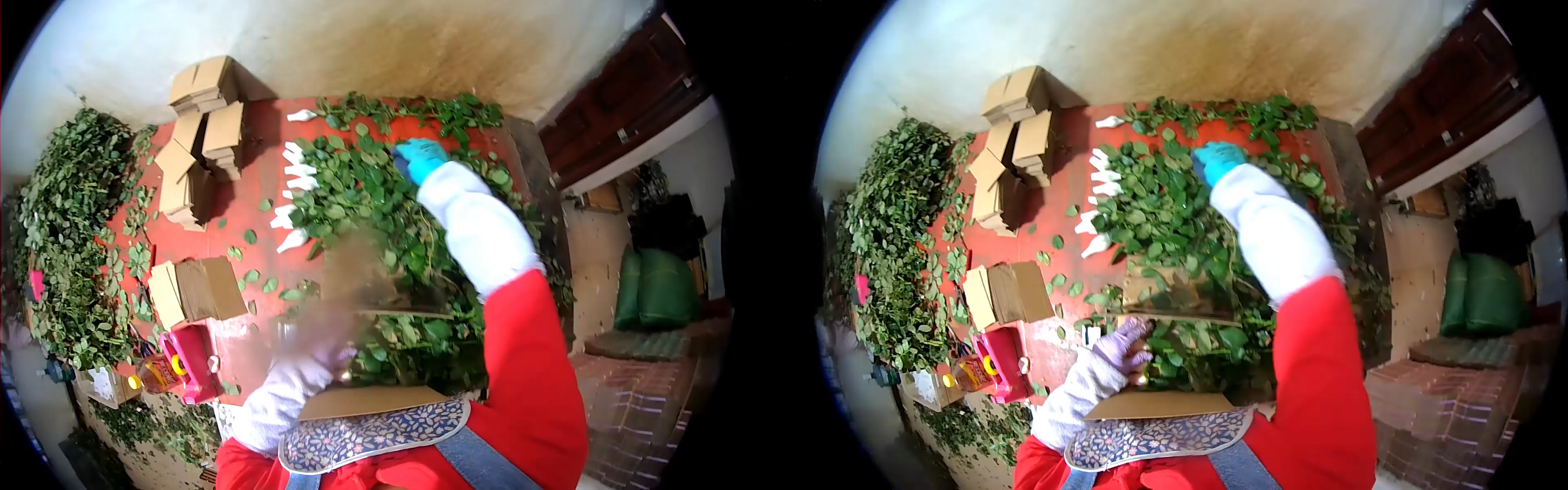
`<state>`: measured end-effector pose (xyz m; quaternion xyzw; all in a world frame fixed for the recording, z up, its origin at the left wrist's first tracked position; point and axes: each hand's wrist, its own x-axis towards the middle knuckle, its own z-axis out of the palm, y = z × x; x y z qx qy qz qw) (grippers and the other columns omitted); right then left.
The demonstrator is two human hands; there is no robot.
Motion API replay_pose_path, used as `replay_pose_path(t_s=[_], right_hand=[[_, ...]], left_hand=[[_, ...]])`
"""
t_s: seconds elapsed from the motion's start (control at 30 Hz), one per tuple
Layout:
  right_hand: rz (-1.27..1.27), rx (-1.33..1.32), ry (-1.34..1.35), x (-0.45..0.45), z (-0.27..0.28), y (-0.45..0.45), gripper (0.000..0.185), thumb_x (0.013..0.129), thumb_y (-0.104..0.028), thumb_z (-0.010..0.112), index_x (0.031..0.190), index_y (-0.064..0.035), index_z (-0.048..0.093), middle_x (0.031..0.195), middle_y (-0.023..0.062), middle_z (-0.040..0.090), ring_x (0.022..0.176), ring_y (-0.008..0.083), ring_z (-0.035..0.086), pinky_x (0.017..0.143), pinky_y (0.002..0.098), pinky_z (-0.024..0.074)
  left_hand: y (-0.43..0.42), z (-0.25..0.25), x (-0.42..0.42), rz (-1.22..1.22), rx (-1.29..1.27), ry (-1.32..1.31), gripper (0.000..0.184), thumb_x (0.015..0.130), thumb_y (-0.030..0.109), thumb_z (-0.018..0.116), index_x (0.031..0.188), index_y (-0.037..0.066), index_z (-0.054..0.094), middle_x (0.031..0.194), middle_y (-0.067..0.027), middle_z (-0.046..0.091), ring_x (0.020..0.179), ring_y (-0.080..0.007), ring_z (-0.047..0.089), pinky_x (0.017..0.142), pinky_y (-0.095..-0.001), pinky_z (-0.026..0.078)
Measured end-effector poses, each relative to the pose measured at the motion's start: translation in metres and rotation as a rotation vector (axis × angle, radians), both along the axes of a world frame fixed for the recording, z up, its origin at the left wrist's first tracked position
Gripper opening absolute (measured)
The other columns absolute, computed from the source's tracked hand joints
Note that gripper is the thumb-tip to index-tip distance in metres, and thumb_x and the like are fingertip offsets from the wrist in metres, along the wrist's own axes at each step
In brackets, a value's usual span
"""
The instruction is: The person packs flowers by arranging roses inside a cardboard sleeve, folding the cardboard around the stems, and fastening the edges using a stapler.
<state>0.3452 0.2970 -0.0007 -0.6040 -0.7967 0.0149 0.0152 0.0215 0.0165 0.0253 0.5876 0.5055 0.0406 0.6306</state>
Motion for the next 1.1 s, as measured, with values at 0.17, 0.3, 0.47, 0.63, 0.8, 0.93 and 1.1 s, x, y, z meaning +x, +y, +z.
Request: replay_pose_path(t_s=[0.17, 0.3, 0.47, 0.63, 0.8, 0.93, 1.1], right_hand=[[-0.225, -0.396, -0.336, -0.014, -0.087, 0.063, 0.031, 0.089, -0.03, 0.054, 0.118, -0.0206, 0.063, 0.123, 0.0104, 0.06, 0.114, 0.0286, 0.057, 0.093, 0.0467, 0.0458], [-0.235, -0.458, -0.346, -0.008, -0.088, 0.068, 0.031, 0.09, -0.029, 0.053, 0.119, -0.0209, 0.062, 0.125, 0.0078, 0.059, 0.115, 0.0275, 0.057, 0.092, 0.0462, 0.0463], [-0.127, -0.178, -0.169, 0.002, -0.03, 0.037, 0.024, 0.091, -0.023, 0.05, 0.112, -0.0164, 0.061, 0.114, 0.0097, 0.063, 0.104, 0.0288, 0.061, 0.087, 0.043, 0.0472], [-0.029, 0.197, 0.458, 0.034, 0.001, 0.016, 0.025, 0.092, -0.02, 0.05, 0.109, -0.0073, 0.064, 0.092, 0.0081, 0.067, 0.078, 0.0169, 0.061, 0.066, 0.0316, 0.0491], [-0.043, 0.175, 0.769, 0.009, 0.107, -0.052, 0.038, 0.08, 0.002, 0.05, 0.115, -0.0059, 0.061, 0.096, 0.0119, 0.067, 0.073, 0.024, 0.063, 0.065, 0.0311, 0.0503], [0.084, 0.298, 0.649, -0.018, 0.166, -0.143, 0.036, 0.081, 0.004, 0.053, 0.115, -0.0054, 0.061, 0.09, 0.0095, 0.066, 0.069, 0.02, 0.06, 0.063, 0.0314, 0.0474], [0.456, 0.408, 0.334, 0.003, 0.167, -0.222, 0.041, 0.075, 0.005, 0.059, 0.115, -0.0063, 0.061, 0.097, 0.0117, 0.065, 0.082, 0.0288, 0.061, 0.069, 0.0362, 0.0478]], left_hand=[[-0.009, -0.039, -0.004, -0.088, 0.644, -0.139, 0.043, 0.087, 0.015, 0.065, 0.127, 0.012, 0.052, 0.093, -0.0079, 0.06, 0.072, -0.0186, 0.059, 0.058, -0.0321, 0.051], [-0.009, -0.049, -0.008, -0.13, 0.612, -0.105, 0.048, 0.083, 0.008, 0.065, 0.129, 0.011, 0.051, 0.097, -0.0121, 0.061, 0.076, -0.0256, 0.061, 0.06, -0.0351, 0.051], [-0.006, -0.038, -0.006, -0.135, 0.436, -0.113, 0.039, 0.087, 0.017, 0.063, 0.124, 0.01, 0.053, 0.08, -0.0062, 0.055, 0.065, -0.0193, 0.057, 0.054, -0.0336, 0.048], [-0.002, -0.015, -0.001, -0.019, 0.001, -0.049, 0.053, 0.087, 0.022, 0.066, 0.134, 0.009, 0.047, 0.123, -0.014, 0.052, 0.096, -0.0281, 0.062, 0.079, -0.0347, 0.053], [-0.007, -0.018, -0.011, -0.168, 0.238, 0.078, 0.056, 0.087, 0.021, 0.066, 0.138, 0.014, 0.045, 0.141, -0.0179, 0.044, 0.109, -0.0324, 0.06, 0.086, -0.0365, 0.053], [-0.016, -0.025, -0.014, -0.242, 0.648, 0.027, 0.056, 0.086, 0.015, 0.065, 0.138, 0.012, 0.045, 0.141, -0.0178, 0.044, 0.117, -0.0338, 0.055, 0.089, -0.0374, 0.051], [-0.016, 0.002, -0.021, 0.092, 0.484, -0.526, 0.037, 0.09, 0.008, 0.061, 0.126, 0.007, 0.051, 0.112, -0.0053, 0.054, 0.089, -0.0156, 0.054, 0.073, -0.0276, 0.049]])
